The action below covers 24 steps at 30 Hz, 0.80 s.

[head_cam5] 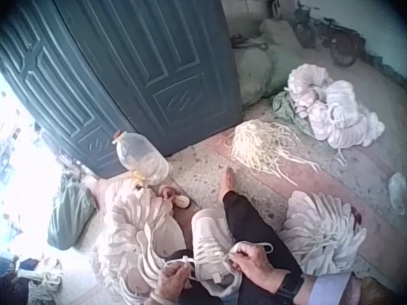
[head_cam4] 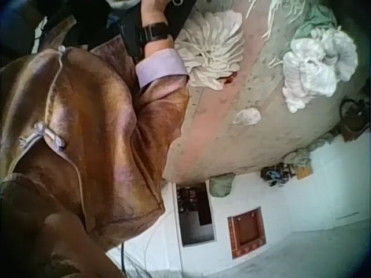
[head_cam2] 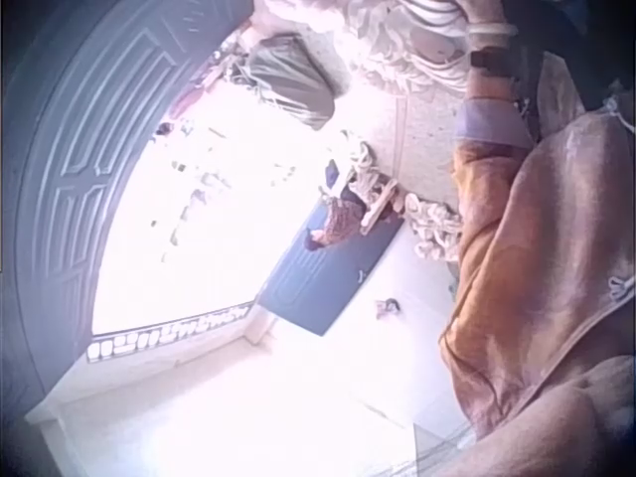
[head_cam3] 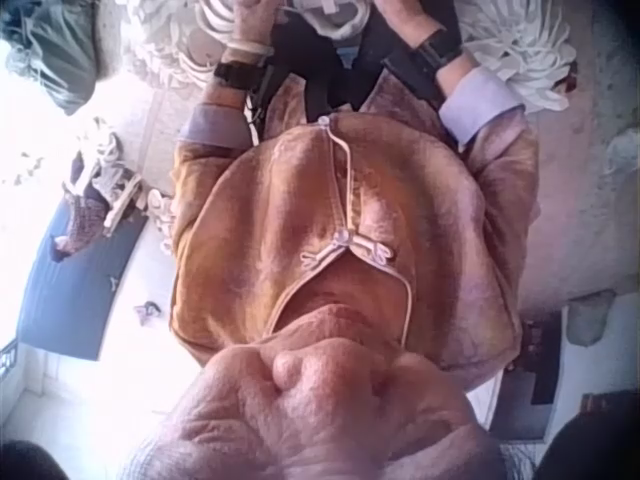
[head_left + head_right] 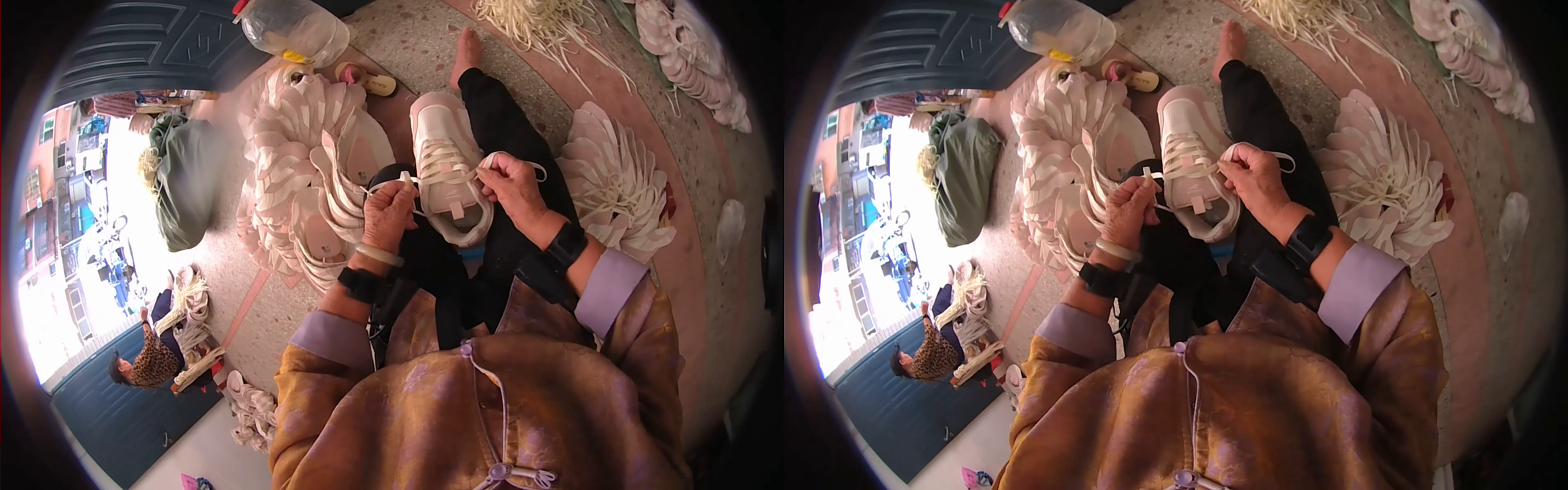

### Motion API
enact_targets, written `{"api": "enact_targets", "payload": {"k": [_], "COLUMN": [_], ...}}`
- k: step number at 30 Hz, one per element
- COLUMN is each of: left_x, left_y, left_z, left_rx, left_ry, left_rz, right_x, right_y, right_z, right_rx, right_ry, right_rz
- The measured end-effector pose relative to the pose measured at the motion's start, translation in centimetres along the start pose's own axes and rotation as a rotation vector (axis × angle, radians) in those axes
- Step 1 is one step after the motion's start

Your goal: The recorder is lacing and tying the laces of sneakers.

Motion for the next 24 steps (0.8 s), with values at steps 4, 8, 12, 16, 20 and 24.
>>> {"api": "enact_targets", "payload": {"k": [4, 8, 12, 16, 20, 24], "left_x": [-0.3, -1.0, -0.7, -0.6, -0.9, -0.7], "left_y": [0.1, 0.0, -0.2, -0.3, -0.4, -0.8], "left_z": [0.3, 1.2, 1.3, 1.1, 1.5, 1.4], "left_rx": [-0.042, -0.065, -0.069, -0.075, -0.102, -0.041], "left_ry": [0.160, 0.221, 0.277, 0.233, 0.155, 0.231], "left_rz": [-0.065, -0.128, -0.104, -0.066, -0.054, -0.091], "right_x": [0.2, 2.3, 2.3, 1.2, 1.1, 1.2], "right_y": [0.0, 0.3, -1.2, -1.3, -1.0, -1.0], "right_z": [0.9, 4.2, 2.7, 1.4, 0.5, 0.7], "right_rx": [-0.153, -0.609, -0.446, -0.244, -0.135, -0.146], "right_ry": [0.192, 0.724, 0.753, 0.585, 0.422, 0.424], "right_rz": [0.035, -0.011, 0.098, 0.112, 0.119, 0.122]}}
Point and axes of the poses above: each hand's wrist, its own y-axis away from the middle knuckle, its own x-axis out of the palm, z = x × y, the point moved 8 cm from there along -y, towards the middle knuckle, and after that the axes turned 3 degrees about -x, right-handed, at the moved point
